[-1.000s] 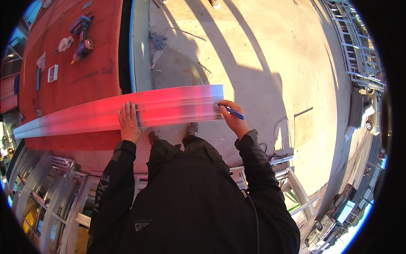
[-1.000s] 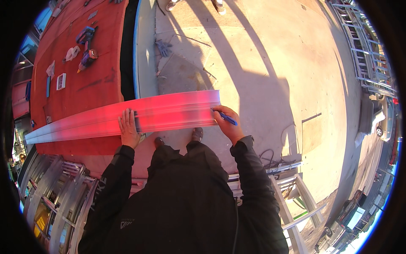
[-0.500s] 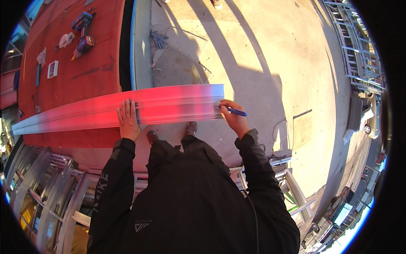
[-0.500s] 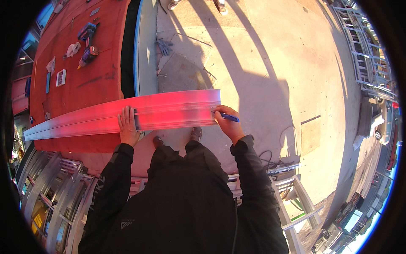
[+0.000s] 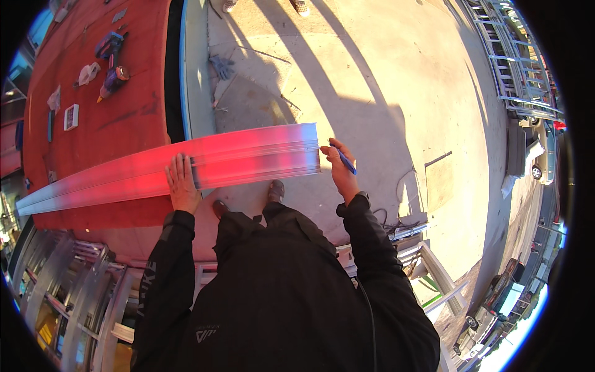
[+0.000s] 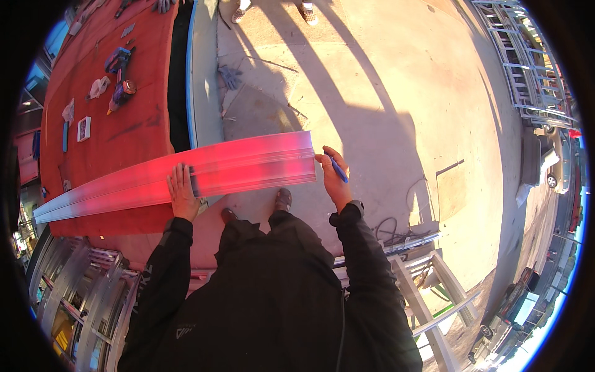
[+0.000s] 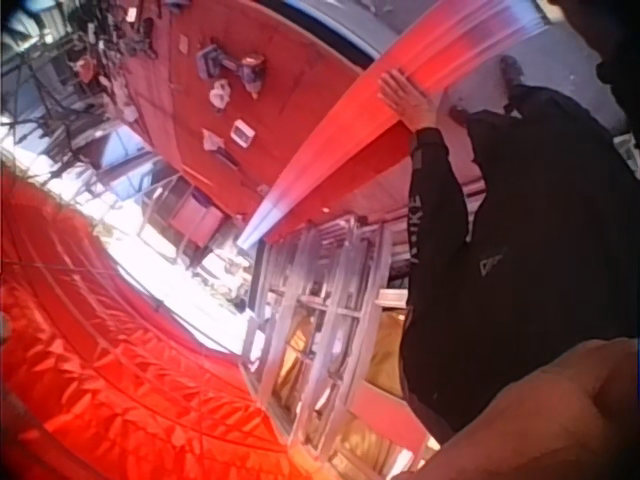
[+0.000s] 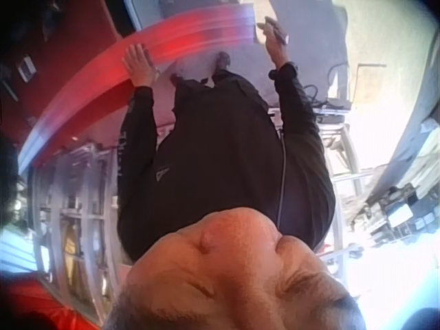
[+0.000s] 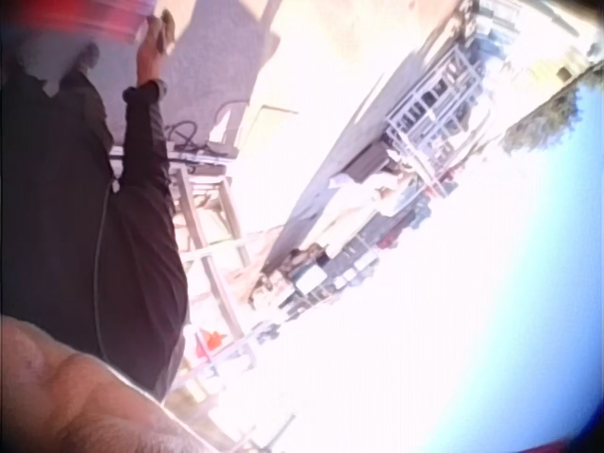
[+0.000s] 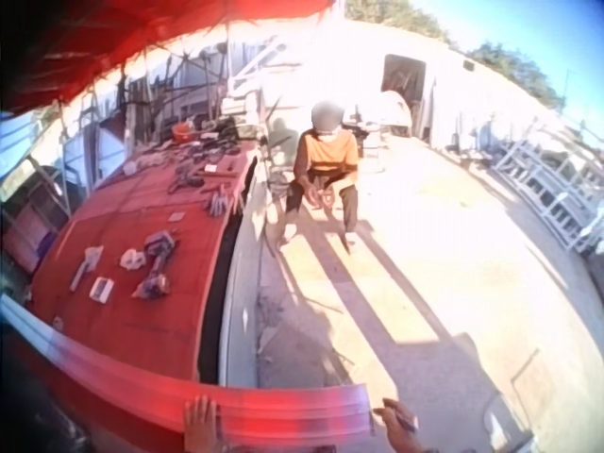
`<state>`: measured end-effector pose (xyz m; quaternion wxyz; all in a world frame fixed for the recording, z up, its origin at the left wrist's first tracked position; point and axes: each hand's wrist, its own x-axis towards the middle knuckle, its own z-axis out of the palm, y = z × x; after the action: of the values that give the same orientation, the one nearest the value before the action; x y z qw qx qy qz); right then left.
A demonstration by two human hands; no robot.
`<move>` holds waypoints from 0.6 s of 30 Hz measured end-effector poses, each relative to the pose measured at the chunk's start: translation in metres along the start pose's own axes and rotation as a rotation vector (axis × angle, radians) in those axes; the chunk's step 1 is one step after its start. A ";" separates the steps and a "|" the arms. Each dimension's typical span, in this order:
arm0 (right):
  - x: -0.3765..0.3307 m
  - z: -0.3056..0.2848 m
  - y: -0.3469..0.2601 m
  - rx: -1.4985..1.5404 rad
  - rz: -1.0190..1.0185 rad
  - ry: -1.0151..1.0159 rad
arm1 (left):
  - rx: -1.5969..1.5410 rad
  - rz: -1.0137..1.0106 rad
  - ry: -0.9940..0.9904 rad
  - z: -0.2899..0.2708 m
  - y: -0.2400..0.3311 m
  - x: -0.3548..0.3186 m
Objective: The person walks through a workshop, picks up a small metal profile and a pen, then returns to a red workbench. They place the small profile against a long metal bar and mark multiple points along the bar using the pen.
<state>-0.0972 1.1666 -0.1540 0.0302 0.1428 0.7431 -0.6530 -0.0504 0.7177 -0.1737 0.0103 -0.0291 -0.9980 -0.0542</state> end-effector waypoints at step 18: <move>0.010 0.009 0.007 -0.235 -0.095 0.015 | 0.020 -0.054 -0.070 0.001 -0.002 -0.007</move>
<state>-0.1062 1.1599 -0.1641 0.0099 0.1078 0.8207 -0.5610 -0.0435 0.7149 -0.1746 -0.0257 -0.0039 -0.9987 -0.0435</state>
